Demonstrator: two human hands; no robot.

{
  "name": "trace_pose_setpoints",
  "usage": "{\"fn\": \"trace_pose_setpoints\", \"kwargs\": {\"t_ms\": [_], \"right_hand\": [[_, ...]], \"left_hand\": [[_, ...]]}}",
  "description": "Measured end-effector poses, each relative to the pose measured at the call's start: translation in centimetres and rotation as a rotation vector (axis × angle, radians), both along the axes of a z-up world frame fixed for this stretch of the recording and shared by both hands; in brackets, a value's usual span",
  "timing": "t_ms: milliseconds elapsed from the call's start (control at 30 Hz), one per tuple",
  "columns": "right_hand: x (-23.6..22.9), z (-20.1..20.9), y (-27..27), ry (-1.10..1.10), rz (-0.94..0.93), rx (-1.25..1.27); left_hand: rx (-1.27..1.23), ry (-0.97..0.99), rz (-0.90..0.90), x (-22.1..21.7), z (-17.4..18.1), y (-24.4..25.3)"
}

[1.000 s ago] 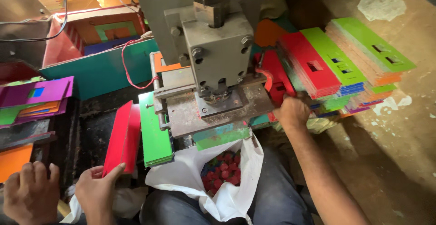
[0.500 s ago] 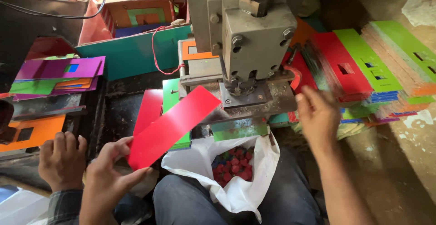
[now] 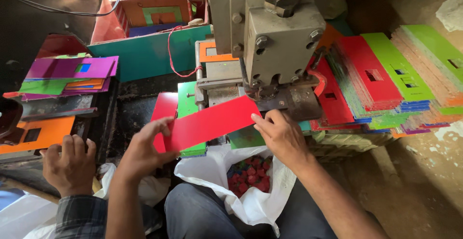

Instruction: The person repeatedly places red cardstock sheets into a manual die-cutting press, operates the lever to punch a rectangular hole, and removes the cut pieces. The cutouts fall into a white sack on the floor while the finished sheets are stacked nearby.

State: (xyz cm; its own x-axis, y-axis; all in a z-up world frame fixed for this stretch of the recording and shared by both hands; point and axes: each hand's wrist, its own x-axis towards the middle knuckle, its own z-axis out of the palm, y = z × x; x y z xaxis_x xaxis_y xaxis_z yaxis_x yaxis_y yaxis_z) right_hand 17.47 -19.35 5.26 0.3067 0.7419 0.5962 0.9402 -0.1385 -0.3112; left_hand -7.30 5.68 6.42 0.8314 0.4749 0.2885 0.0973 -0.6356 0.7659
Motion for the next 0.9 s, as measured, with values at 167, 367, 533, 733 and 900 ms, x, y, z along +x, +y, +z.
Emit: {"fn": "trace_pose_setpoints", "kwargs": {"t_ms": [167, 367, 533, 733, 900], "right_hand": [[0.4, -1.2, 1.3, 0.01, -0.064, 0.026], [0.7, -2.0, 2.8, 0.117, -0.101, 0.131], [0.2, -2.2, 3.5, 0.091, -0.133, 0.228], [-0.4, -1.6, 3.6, -0.011, -0.192, 0.128], [-0.7, -1.1, 3.6, -0.056, -0.232, -0.039]], "left_hand": [[-0.011, -0.015, 0.02, 0.8, -0.7, 1.4], [-0.141, -0.356, 0.286, 0.4, -5.9, 0.5], [-0.459, -0.603, 0.497, 1.6, -9.4, -0.6], [-0.822, -0.818, 0.483, 3.2, -10.7, -1.1], [-0.959, -0.931, 0.397, 3.5, -11.5, -2.1]]}}
